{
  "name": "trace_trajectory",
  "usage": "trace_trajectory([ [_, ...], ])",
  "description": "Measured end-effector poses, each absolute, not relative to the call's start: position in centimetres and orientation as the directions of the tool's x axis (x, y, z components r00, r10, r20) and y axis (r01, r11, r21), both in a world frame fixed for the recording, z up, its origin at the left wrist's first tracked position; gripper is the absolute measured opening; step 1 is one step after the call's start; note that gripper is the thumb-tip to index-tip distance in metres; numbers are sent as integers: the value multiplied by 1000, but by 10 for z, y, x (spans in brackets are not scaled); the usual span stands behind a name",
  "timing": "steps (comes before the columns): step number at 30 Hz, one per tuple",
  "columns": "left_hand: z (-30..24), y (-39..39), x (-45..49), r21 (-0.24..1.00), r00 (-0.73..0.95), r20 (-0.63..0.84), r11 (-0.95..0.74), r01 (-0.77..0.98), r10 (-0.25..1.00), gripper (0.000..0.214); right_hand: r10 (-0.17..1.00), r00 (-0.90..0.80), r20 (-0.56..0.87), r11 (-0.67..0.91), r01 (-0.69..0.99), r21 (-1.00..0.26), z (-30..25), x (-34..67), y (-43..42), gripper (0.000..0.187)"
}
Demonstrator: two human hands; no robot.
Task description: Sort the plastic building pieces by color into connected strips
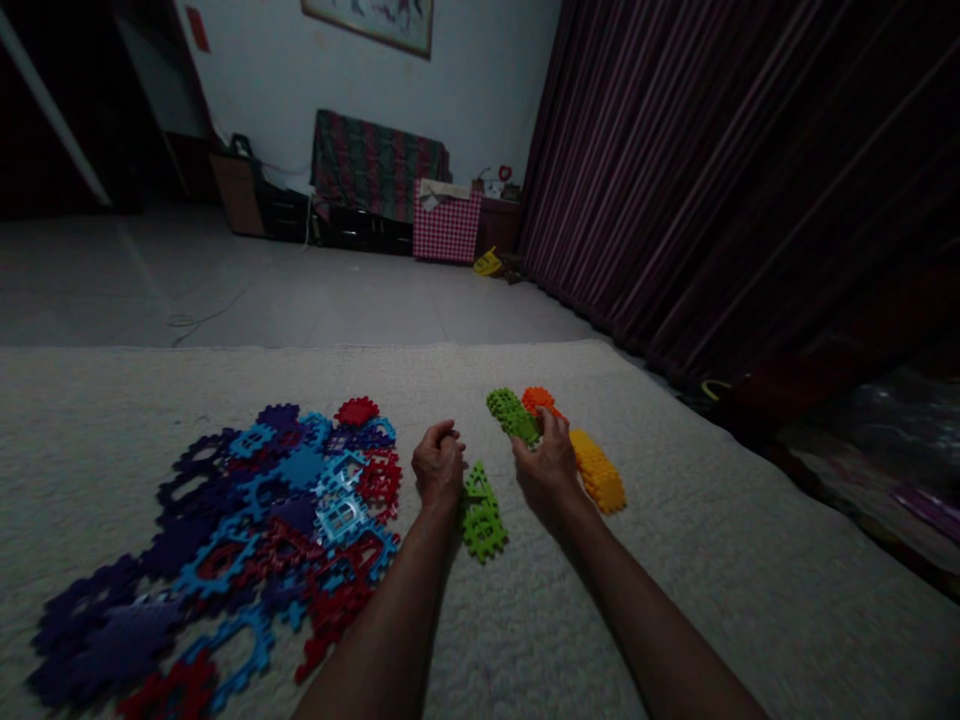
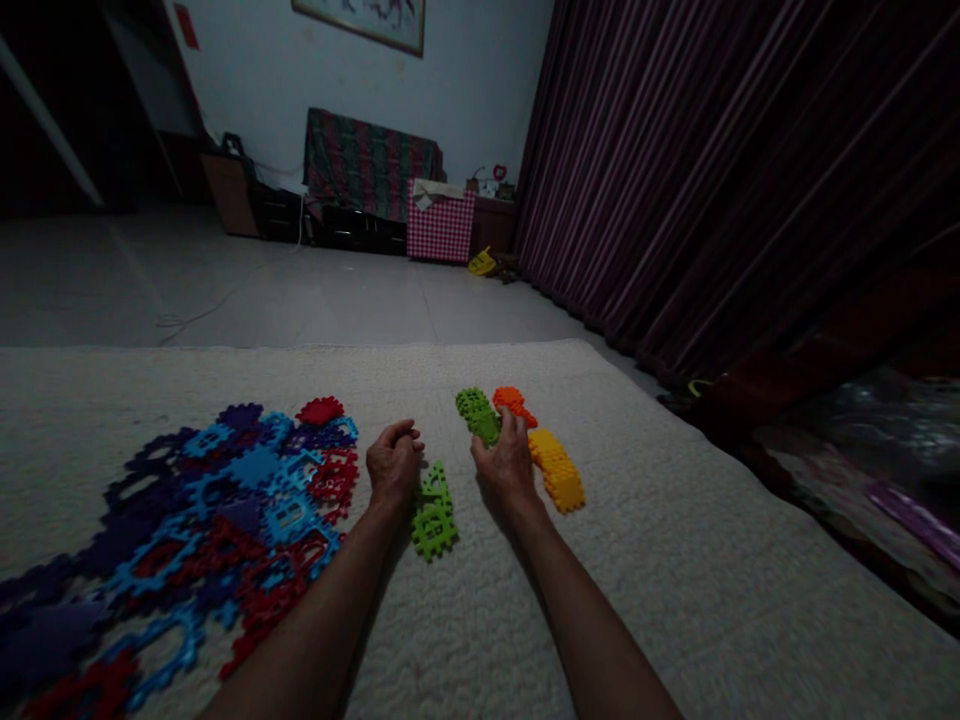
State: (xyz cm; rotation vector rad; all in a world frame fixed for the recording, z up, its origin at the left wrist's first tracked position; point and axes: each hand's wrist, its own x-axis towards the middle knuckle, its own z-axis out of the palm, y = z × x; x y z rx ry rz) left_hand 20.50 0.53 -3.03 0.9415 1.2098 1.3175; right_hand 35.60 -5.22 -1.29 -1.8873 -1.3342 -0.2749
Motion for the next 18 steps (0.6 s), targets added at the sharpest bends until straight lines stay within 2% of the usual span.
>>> trace_trajectory([
  [6, -33, 8, 206, 975, -121, -117, 90, -204, 986, 34, 661, 433, 613, -140, 874, -466, -33, 361, -46, 55],
  [18, -39, 9, 207, 974, -107, -93, 68, -215, 990, 34, 674, 425, 603, -146, 878, -456, -36, 365, -47, 51],
])
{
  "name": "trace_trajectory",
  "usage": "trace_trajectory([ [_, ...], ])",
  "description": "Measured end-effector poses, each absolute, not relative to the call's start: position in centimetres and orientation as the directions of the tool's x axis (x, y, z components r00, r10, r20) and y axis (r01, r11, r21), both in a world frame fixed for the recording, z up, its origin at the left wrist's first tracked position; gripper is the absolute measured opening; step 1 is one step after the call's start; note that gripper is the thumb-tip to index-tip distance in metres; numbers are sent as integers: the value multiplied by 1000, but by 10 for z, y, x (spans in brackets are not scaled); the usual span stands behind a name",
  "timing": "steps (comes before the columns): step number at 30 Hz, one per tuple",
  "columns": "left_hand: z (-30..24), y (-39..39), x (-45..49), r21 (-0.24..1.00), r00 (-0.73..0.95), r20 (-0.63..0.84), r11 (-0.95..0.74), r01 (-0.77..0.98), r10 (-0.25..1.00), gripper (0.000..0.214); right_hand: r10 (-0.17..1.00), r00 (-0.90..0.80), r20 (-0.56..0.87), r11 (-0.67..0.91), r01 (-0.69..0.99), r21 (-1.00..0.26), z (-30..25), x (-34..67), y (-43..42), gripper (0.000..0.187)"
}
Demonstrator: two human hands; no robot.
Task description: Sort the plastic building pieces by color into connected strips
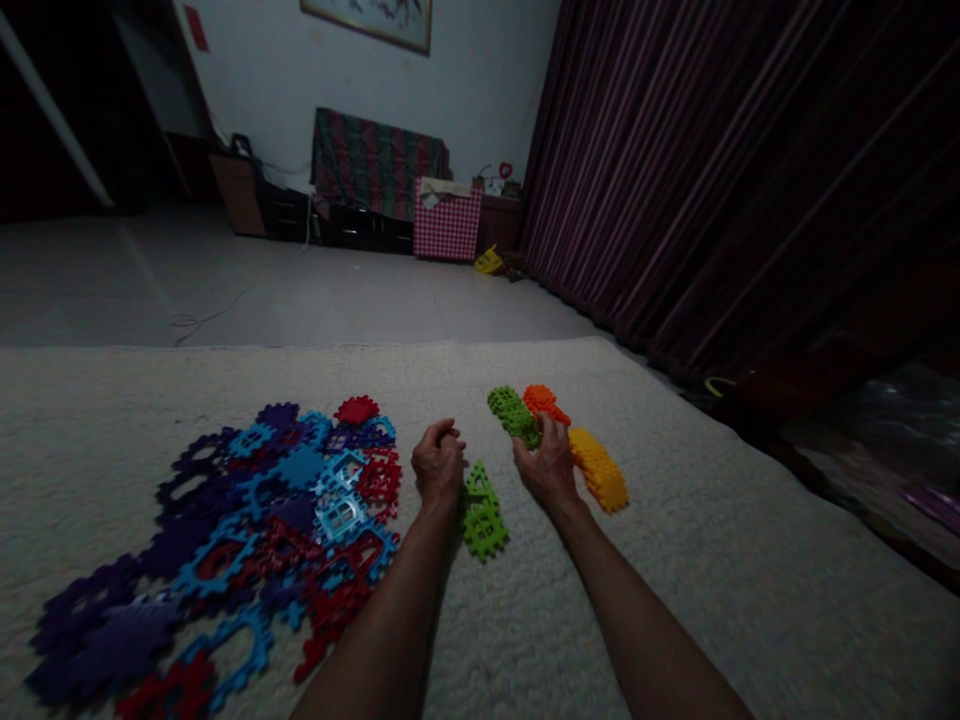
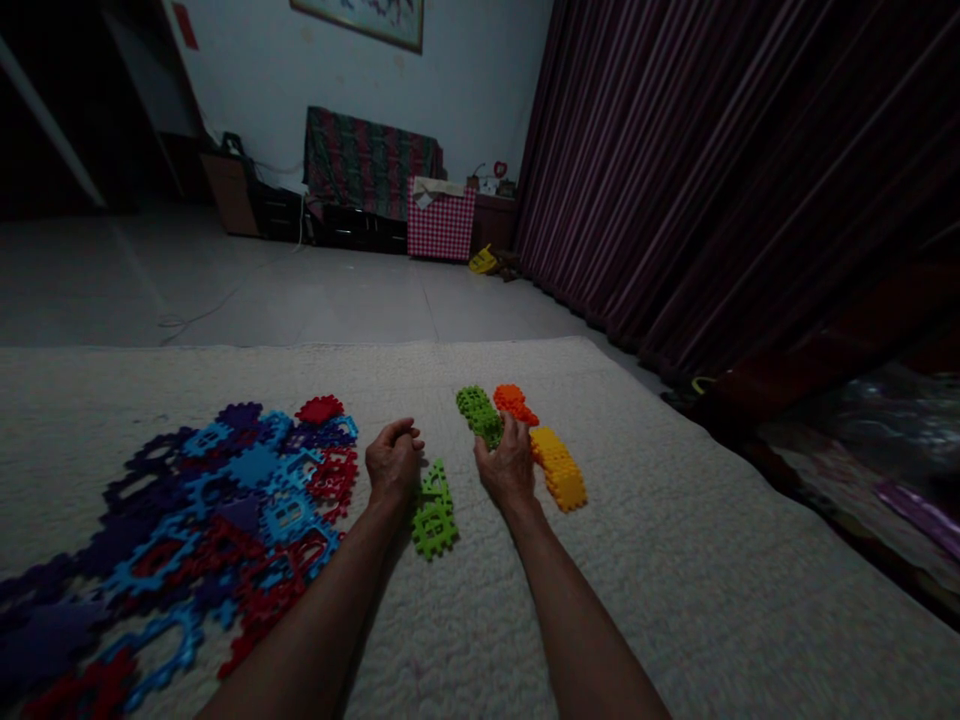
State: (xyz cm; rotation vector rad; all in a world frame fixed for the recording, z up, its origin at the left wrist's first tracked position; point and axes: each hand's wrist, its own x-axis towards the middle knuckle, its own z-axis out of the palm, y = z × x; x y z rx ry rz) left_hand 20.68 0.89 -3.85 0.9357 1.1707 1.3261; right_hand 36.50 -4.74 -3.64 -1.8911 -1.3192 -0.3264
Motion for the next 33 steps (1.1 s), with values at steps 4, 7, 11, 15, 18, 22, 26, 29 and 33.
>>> trace_trajectory([
  [4, -37, 9, 207, 972, -117, -102, 75, -221, 988, 34, 648, 421, 635, -129, 882, -454, -34, 364, -50, 51],
  [7, -35, 8, 207, 972, -109, -113, 87, -219, 988, 34, 641, 387, 663, -56, 885, -462, -28, 357, -58, 39],
  [11, -33, 7, 205, 972, -122, -122, 94, -214, 985, 35, 768, 295, 568, 85, 832, -548, -18, 337, -75, 21],
  [15, -33, 9, 205, 966, -144, -139, 102, -239, 980, 35, 915, 91, 392, 186, 768, -613, -5, 319, -92, 18],
  [18, -34, 11, 205, 956, -157, -160, 113, -272, 975, 36, 954, -40, 296, 223, 756, -615, 7, 315, -102, 29],
  [22, -36, 12, 206, 952, -160, -155, 105, -287, 975, 37, 965, -172, 197, 255, 783, -568, 22, 314, -113, 33],
  [26, -38, 12, 206, 952, -160, -142, 90, -294, 977, 37, 977, -130, 172, 201, 838, -508, 27, 310, -116, 19],
  [29, -38, 12, 206, 953, -154, -135, 86, -289, 979, 37, 984, -109, 144, 168, 841, -515, 28, 306, -117, 17],
  [33, -36, 10, 206, 948, -148, -141, 90, -305, 979, 37, 989, -76, 126, 130, 848, -513, 27, 303, -119, 13],
])
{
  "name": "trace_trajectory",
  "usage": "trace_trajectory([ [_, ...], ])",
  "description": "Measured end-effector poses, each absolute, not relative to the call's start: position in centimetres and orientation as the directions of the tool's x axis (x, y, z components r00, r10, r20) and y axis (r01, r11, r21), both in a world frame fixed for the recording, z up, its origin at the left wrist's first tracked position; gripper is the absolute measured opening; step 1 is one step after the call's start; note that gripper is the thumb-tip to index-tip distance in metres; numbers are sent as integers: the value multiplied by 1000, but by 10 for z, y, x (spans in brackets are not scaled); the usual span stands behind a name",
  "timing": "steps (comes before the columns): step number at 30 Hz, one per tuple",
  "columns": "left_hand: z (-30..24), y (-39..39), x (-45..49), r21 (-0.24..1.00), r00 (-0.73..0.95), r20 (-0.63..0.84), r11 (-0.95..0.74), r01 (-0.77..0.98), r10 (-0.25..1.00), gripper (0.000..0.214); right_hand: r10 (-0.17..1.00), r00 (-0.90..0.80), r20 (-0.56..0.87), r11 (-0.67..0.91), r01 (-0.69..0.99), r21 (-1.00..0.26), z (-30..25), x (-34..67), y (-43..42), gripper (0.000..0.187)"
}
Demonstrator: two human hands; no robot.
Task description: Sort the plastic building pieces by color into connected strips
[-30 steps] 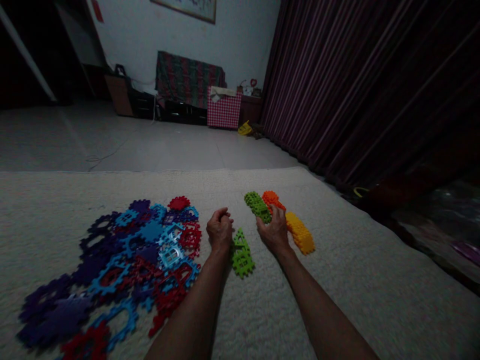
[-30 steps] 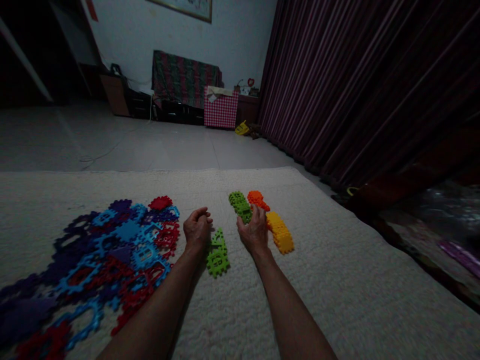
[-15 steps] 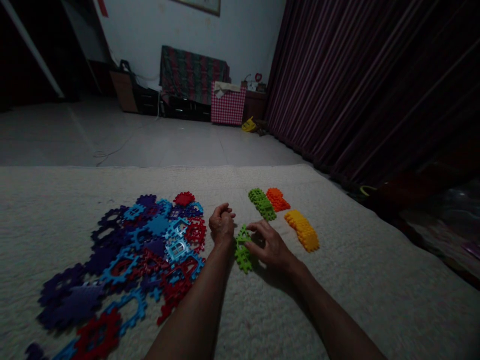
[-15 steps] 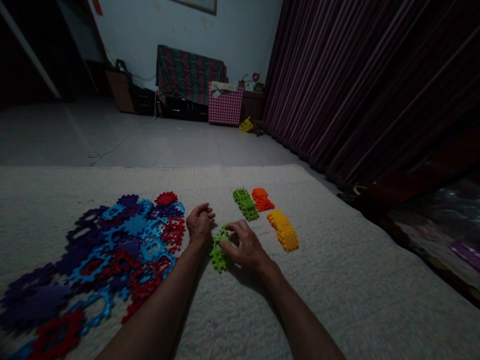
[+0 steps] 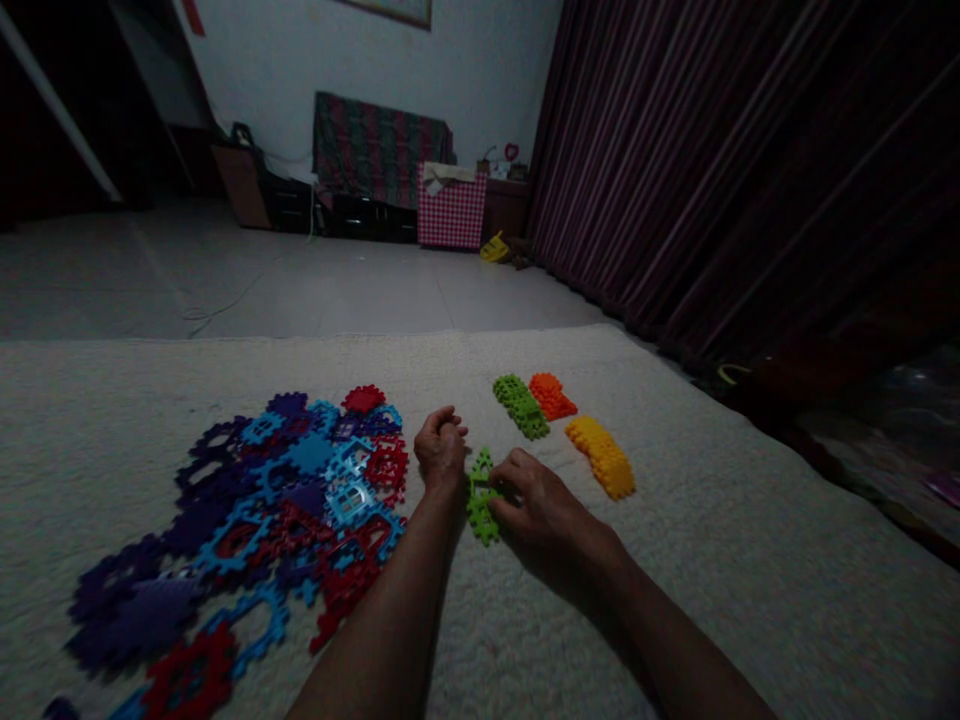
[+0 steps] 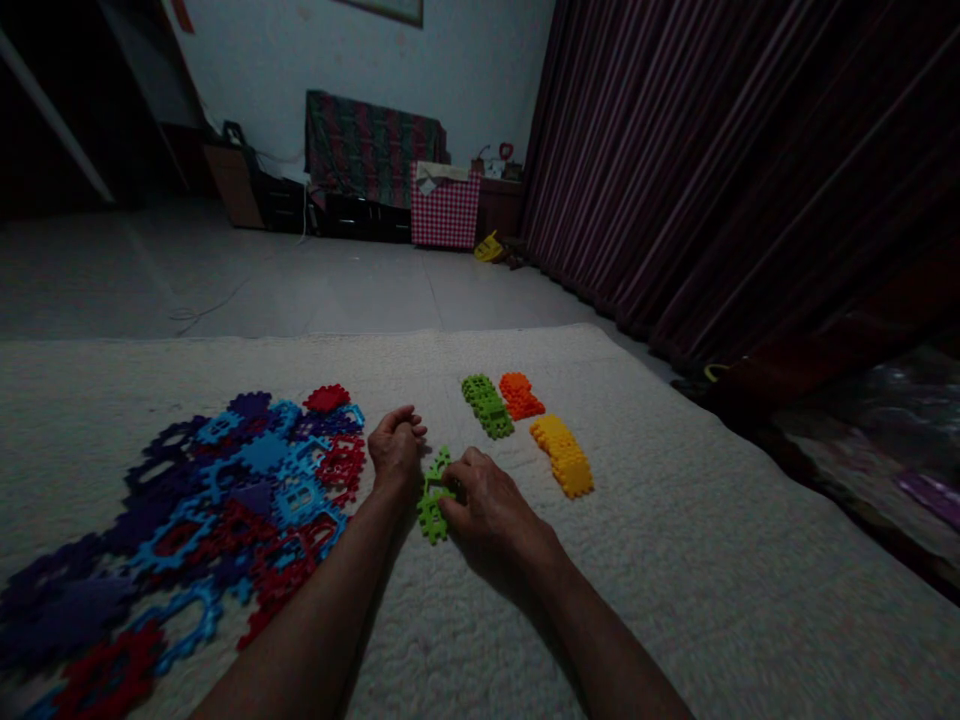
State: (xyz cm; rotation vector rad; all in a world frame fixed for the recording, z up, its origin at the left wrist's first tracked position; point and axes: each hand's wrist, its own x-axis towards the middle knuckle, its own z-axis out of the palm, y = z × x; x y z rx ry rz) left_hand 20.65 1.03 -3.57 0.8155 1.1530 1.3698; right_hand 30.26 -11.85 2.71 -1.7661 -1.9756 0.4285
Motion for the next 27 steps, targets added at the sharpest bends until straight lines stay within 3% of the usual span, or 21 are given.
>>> trace_trajectory([
  [5, -32, 8, 206, 953, -158, -135, 84, -291, 978, 36, 988, -88, 123, 141, 832, -537, 21, 308, -118, 8],
  [9, -31, 8, 205, 962, -149, -123, 82, -259, 981, 35, 990, -97, 102, 140, 744, -653, 22, 322, -112, 10],
  [13, -29, 8, 205, 961, -147, -128, 86, -264, 981, 35, 992, -109, -70, -6, 503, -865, 30, 339, -106, 9],
  [16, -29, 7, 205, 959, -141, -134, 93, -266, 981, 36, 990, 0, -143, -132, 380, -916, 30, 352, -102, 19],
  [20, -30, 7, 205, 961, -137, -124, 85, -264, 983, 36, 974, 225, -15, -128, 494, -860, 17, 362, -101, 20],
  [24, -34, 9, 205, 961, -137, -123, 84, -264, 983, 36, 940, 280, 197, -104, 782, -615, 7, 360, -101, 21],
  [27, -37, 10, 206, 961, -132, -112, 74, -268, 985, 36, 926, 318, 203, -194, 862, -468, 6, 350, -103, 36],
])
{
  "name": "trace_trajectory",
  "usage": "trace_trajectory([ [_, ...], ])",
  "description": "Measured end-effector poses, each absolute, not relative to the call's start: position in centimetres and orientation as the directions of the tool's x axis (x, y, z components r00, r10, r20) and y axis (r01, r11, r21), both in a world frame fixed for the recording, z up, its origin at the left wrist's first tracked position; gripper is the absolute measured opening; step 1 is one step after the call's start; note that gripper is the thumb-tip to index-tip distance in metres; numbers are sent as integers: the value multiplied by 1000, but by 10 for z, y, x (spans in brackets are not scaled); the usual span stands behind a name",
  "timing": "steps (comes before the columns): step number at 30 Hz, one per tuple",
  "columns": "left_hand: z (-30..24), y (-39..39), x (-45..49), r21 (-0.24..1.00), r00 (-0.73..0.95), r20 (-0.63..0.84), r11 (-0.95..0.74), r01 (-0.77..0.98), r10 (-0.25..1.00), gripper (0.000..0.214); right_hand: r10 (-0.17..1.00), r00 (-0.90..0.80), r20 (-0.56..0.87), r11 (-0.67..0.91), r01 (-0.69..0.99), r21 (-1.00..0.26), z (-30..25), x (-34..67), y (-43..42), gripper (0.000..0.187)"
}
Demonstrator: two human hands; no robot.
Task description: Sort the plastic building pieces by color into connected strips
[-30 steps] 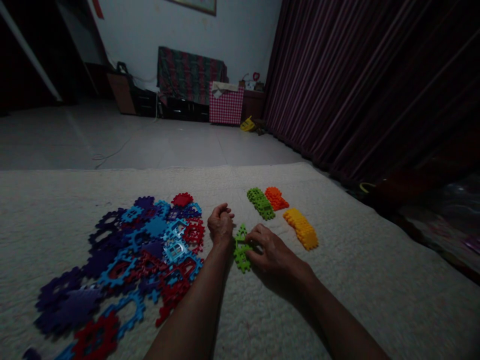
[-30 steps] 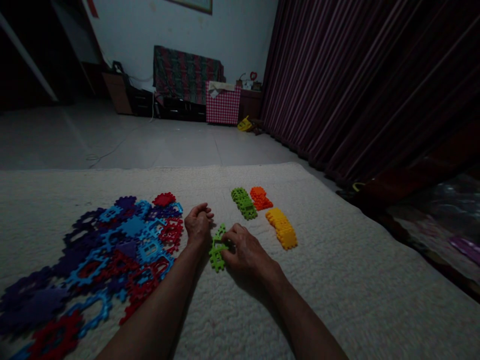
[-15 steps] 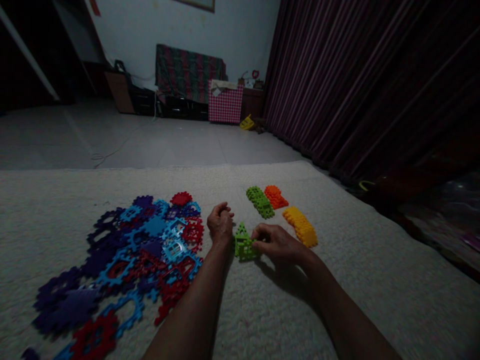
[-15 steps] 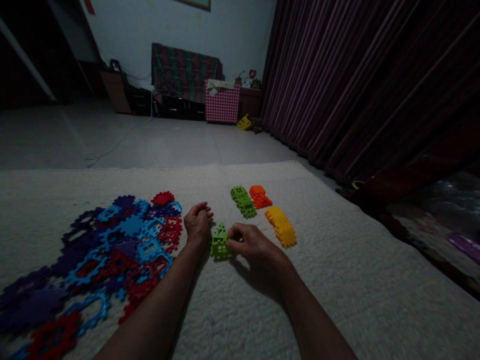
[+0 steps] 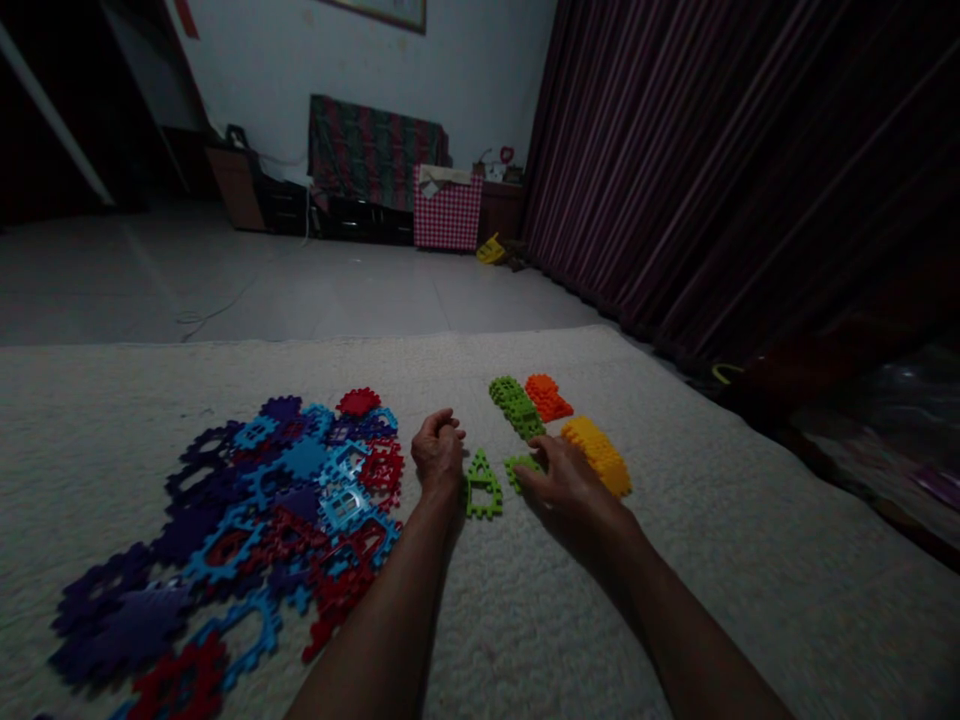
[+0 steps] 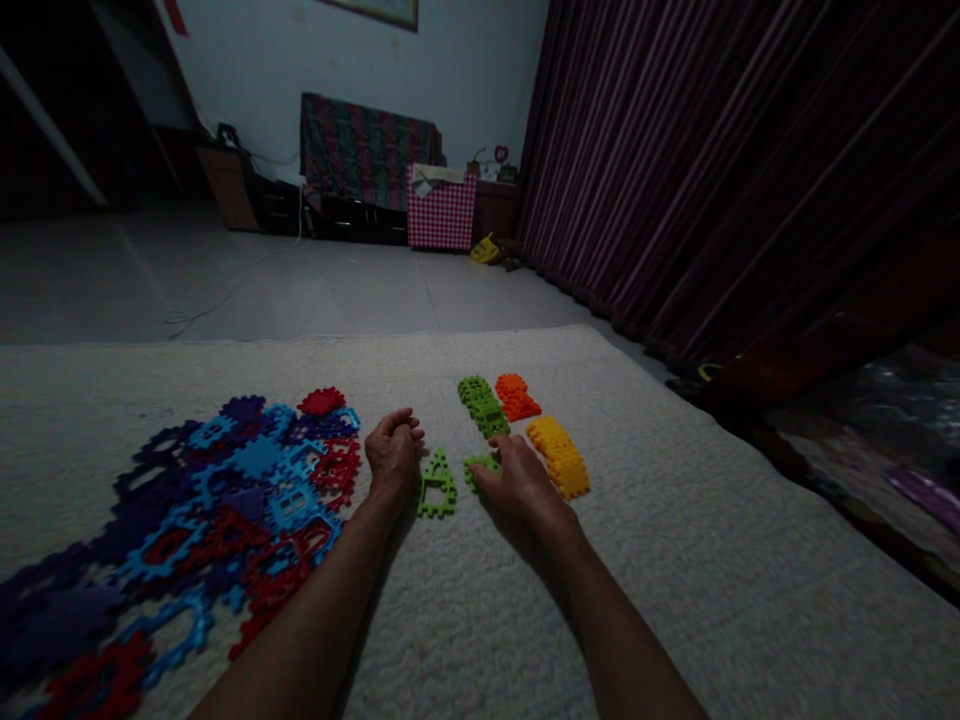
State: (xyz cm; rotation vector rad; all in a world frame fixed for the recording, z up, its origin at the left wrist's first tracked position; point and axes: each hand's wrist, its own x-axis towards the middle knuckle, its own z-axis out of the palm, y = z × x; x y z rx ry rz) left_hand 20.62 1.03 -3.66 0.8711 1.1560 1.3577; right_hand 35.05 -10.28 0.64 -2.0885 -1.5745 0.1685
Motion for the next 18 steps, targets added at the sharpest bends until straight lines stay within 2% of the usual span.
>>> trace_trajectory([
  [3, -38, 10, 207, 955, -130, -116, 74, -289, 985, 37, 930, 326, 169, -246, 896, -369, 8, 336, -107, 50],
  [6, -37, 10, 207, 952, -131, -117, 74, -296, 984, 37, 943, 305, 132, -256, 920, -295, 8, 326, -110, 47],
  [8, -34, 8, 206, 955, -133, -110, 67, -288, 985, 36, 946, 284, 156, -230, 927, -295, 6, 326, -108, 44],
  [10, -32, 7, 205, 958, -137, -105, 63, -279, 985, 35, 922, 289, 256, -199, 923, -329, 1, 331, -102, 46],
  [14, -31, 6, 205, 959, -132, -105, 66, -277, 986, 35, 784, 299, 544, -86, 920, -382, -12, 352, -85, 48],
  [18, -35, 8, 206, 957, -129, -110, 69, -282, 986, 35, 723, 244, 647, 3, 934, -356, -25, 367, -73, 46],
])
